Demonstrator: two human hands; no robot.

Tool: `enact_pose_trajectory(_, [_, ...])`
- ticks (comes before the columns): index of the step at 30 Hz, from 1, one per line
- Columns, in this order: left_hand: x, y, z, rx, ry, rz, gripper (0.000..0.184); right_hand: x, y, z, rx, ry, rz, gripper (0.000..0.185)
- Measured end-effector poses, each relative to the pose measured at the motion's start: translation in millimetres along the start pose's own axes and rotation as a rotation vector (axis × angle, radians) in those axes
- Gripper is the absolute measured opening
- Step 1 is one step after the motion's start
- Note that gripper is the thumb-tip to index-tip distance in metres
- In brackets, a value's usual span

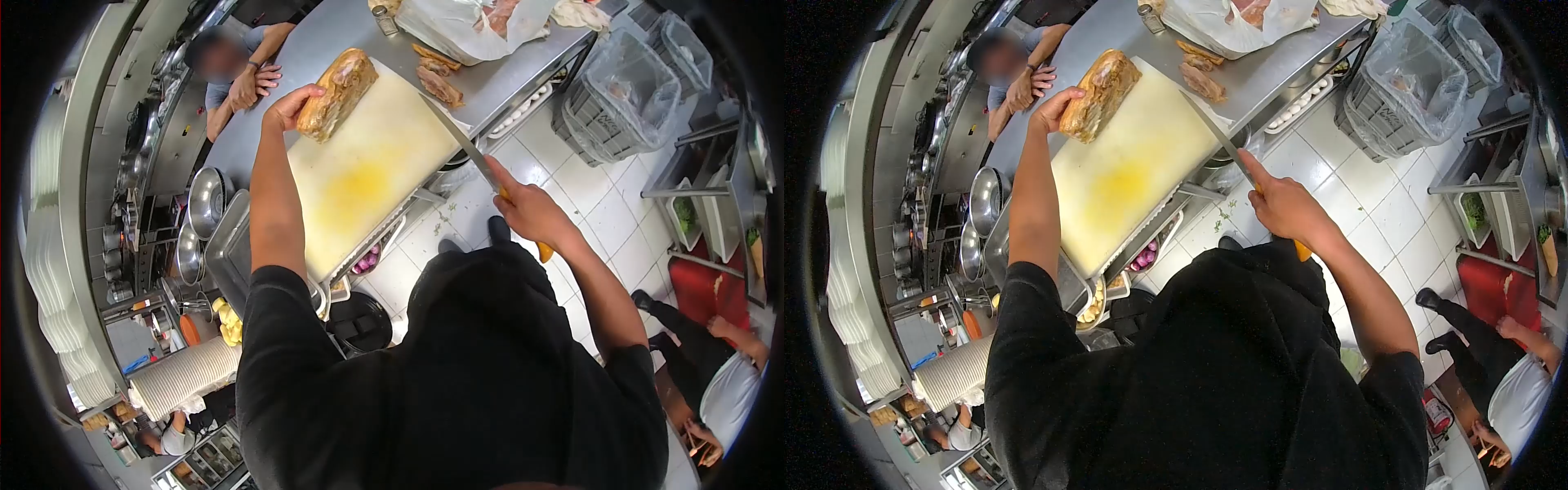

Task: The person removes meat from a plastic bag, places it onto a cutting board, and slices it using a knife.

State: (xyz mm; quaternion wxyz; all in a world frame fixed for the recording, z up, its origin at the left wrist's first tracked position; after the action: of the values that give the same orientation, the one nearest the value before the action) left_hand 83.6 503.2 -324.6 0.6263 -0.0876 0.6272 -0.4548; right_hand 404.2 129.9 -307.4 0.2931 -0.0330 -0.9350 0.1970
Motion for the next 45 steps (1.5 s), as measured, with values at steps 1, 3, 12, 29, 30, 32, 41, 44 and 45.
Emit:
enact_pose_trajectory(1, [1.1,0.8,-2.1,-0.016,-0.009,0.019,0.044,1.8,-0.4,-3.0,0.02,-0.002,0.012,0.067])
enact_pose_trajectory(3, [2.5,-0.5,-2.2,-0.017,-0.018,0.028,0.043,5.9,-1.2,-9.5,0.062,-0.012,0.032,0.066])
enact_pose_trajectory(12, [12.3,-30.9,46.8,0.065,0.22,0.16,0.06,10.5,2.2,-17.0,0.103,0.005,0.07,0.068])
enact_pose_trajectory(29, [112.1,-92.6,47.3,-0.854,0.422,0.889,0.051,72.3,-9.1,-42.9,-0.144,-0.249,-0.201,0.062])
enact_pose_trajectory(30, [116.3,-92.9,46.8,-0.856,0.355,0.843,0.049,80.7,-4.1,-42.0,-0.128,-0.277,-0.234,0.061])
enact_pose_trajectory(32, [123.3,-94.5,52.9,-0.85,0.222,0.75,0.046,97.2,5.7,-39.7,-0.093,-0.331,-0.294,0.061])
enact_pose_trajectory(41, [141.6,-75.5,51.5,-0.961,0.278,0.954,0.032,117.2,30.1,-30.9,-0.022,-0.43,-0.173,0.062])
enact_pose_trajectory(44, [128.5,-65.7,58.5,-0.99,0.447,1.03,0.03,122.0,29.6,-34.6,-0.008,-0.468,-0.166,0.061])
enact_pose_trajectory(45, [123.0,-58.8,61.7,-0.993,0.492,1.058,0.029,123.2,29.5,-35.5,-0.003,-0.487,-0.167,0.06])
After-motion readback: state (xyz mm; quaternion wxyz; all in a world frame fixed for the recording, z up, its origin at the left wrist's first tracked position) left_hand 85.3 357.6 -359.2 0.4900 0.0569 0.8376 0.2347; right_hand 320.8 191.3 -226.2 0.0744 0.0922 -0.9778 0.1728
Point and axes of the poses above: each hand's wrist, its own y-axis towards the middle knuckle, its own z-axis out of the palm, x = y × z, the point moved 2 cm from there along y, towards the middle knuckle, and after that the axes turned 14 degrees about -y, right-handed, at the moved point
